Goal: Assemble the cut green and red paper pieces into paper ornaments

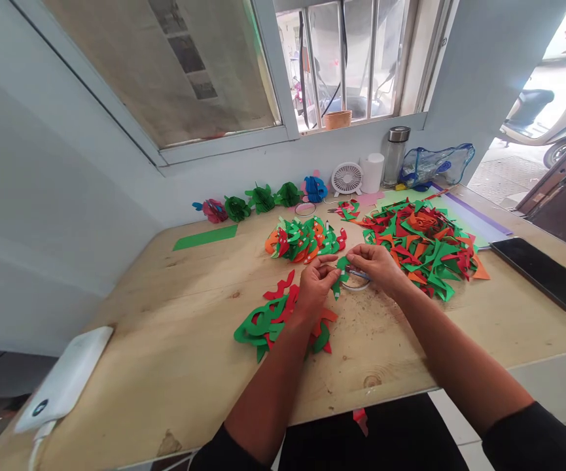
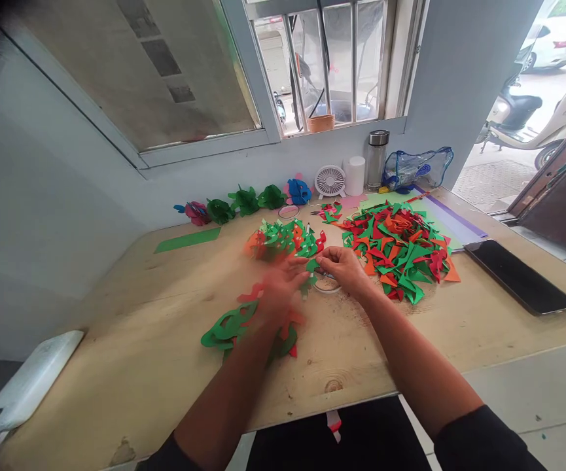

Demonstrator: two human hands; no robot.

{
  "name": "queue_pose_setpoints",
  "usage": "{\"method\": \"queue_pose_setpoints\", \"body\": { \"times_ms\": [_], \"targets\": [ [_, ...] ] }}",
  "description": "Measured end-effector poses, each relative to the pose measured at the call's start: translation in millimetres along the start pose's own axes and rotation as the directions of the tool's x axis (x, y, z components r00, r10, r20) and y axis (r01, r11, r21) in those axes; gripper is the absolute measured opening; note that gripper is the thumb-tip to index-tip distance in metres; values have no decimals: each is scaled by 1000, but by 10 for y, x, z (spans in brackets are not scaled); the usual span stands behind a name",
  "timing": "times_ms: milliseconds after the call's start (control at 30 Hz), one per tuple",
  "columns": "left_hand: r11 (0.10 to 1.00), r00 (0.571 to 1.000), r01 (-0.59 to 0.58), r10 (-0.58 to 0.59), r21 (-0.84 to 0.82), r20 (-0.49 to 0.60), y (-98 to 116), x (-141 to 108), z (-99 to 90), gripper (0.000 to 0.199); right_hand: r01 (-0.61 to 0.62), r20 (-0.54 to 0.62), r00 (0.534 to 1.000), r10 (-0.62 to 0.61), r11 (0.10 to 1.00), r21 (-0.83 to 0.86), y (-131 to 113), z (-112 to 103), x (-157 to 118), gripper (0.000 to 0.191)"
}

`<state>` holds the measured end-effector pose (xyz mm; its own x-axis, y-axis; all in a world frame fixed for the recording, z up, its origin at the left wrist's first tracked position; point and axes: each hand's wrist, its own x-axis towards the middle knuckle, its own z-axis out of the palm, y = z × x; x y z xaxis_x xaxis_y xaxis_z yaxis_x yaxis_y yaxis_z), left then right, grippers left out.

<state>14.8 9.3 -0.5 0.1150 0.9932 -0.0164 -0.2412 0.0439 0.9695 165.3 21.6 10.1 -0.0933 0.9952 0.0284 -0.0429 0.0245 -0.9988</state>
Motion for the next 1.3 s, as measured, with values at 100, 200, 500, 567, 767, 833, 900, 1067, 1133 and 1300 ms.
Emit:
{"method": "queue_pose_setpoints", "body": {
  "times_ms": [100,200,500,567,767,833,900,1067,1133,1300],
  "targets": [
    [999,999,40,-40,15,21,-22,4,-15,37,9,-117,993,-4,999,39,25,-5,22,27],
    [998,998,63,-63,-8,13,-27,13,-34,33,-1,-189,982,13,998,67,33,-4,35,25],
    [943,965,1,-88,-332,-247,-14,118,-153,33,-64,83,994,66,998,-23,14,32,-18,16],
    [928,962,-20,-83,-372,-259,-23,139,-165,36,-80,132,988,85,996,-43,31,40,-17,16],
    [907,953,-5,-123,-421,-277,26,90,-81,40,19,-24,999,-23,988,-156,68,87,-1,16],
    [905,958,17,-136,-425,-251,43,49,-35,39,91,-81,989,-121,948,-305,68,119,-26,14],
    [899,970,38,-139,-437,-201,44,20,0,39,154,-93,969,-231,849,-506,63,163,-72,11],
    [875,991,68,-114,-479,-68,13,18,10,35,309,57,912,-407,587,-749,61,274,-188,8],
    [880,994,66,-99,-471,-46,17,21,-2,37,344,105,895,-433,522,-780,71,298,-205,8],
    [905,994,60,-92,-421,-56,68,-3,-19,36,358,151,882,-447,424,-832,92,322,-211,10]
  ]
}}
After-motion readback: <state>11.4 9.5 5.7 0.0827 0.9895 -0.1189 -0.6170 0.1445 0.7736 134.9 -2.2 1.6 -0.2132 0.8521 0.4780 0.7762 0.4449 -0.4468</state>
